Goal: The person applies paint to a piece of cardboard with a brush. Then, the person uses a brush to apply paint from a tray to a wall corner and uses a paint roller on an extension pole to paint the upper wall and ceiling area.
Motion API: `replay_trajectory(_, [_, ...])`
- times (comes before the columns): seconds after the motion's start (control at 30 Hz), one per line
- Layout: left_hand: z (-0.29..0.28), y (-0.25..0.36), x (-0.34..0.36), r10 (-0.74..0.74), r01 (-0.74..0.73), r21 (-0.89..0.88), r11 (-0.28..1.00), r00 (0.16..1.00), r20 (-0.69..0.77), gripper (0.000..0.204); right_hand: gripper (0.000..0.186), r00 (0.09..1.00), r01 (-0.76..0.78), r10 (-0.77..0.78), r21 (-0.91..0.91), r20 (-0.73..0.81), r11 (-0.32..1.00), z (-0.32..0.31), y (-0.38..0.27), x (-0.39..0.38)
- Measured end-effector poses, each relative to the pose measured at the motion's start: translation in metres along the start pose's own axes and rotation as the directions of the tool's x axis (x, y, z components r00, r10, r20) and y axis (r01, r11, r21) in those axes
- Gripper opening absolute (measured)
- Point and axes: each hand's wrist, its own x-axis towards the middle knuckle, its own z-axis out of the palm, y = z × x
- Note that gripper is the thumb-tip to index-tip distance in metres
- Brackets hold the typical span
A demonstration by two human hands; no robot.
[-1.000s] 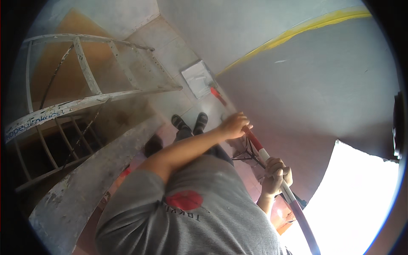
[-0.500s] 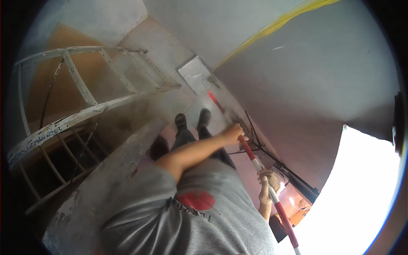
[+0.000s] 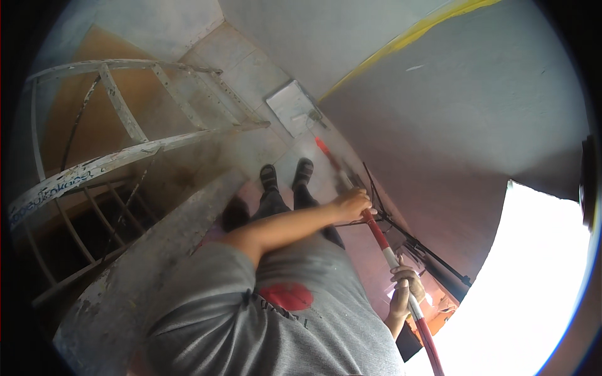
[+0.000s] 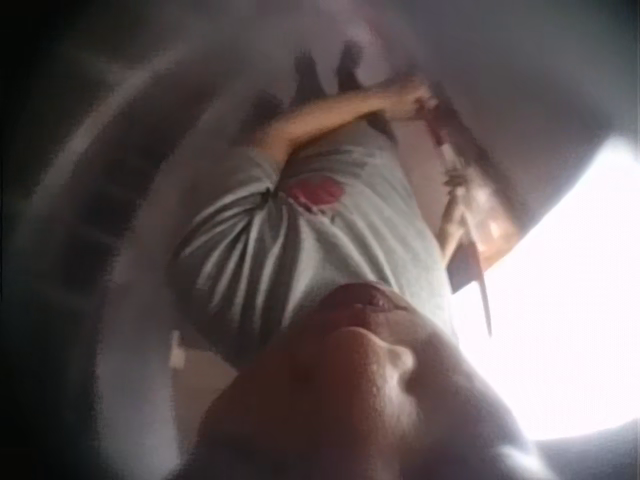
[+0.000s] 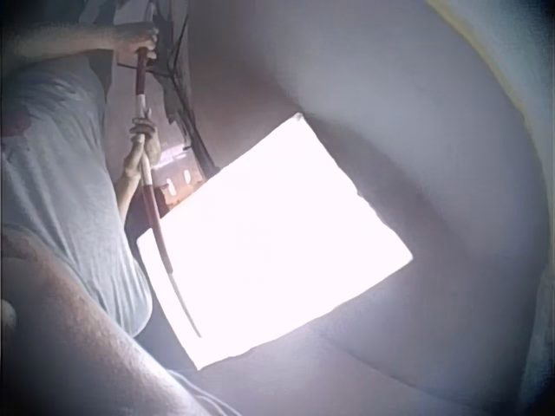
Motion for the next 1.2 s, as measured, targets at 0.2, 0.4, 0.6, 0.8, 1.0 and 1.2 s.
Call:
replay_trajectory(0.2, [-0.013,-0.042,-0.002,0.048,-0.036,0.083,0.996,0.989,-0.140,0.043,0.036,1.000,0.006,-0.006,-0.062,-0.001,0.998,0.036,0.030,0.006])
replay_trajectory(0.4, [0.011,-0.068,-0.030,-0.100,0.099,0.082,0.992,0.995,0.013,0.041,0.033,0.999,-0.007,0.010,-0.105,0.031,0.994,0.050,0.045,-0.006])
replay_trajectory(0.6, [0.012,-0.034,-0.020,-0.114,0.098,0.102,0.990,0.980,0.165,0.037,0.042,0.995,-0.061,0.058,-0.038,-0.083,0.997,0.027,0.031,-0.016])
replay_trajectory(0.8, [-0.012,-0.027,-0.003,-0.045,0.044,0.089,0.995,0.999,0.003,0.042,0.046,0.997,0.014,-0.012,0.030,-0.072,0.999,0.026,0.024,0.003])
replay_trajectory(1.0, [-0.017,-0.058,-0.002,-0.025,0.030,0.126,0.992,0.999,-0.043,0.043,0.042,0.999,-0.002,0.001,-0.022,-0.053,1.000,0.047,0.041,0.012])
replay_trajectory(1.2, [0.009,-0.060,-0.019,-0.237,0.220,0.103,0.970,0.949,0.209,0.037,0.039,0.998,-0.055,0.053,-0.105,-0.020,0.993,0.043,0.045,0.000])
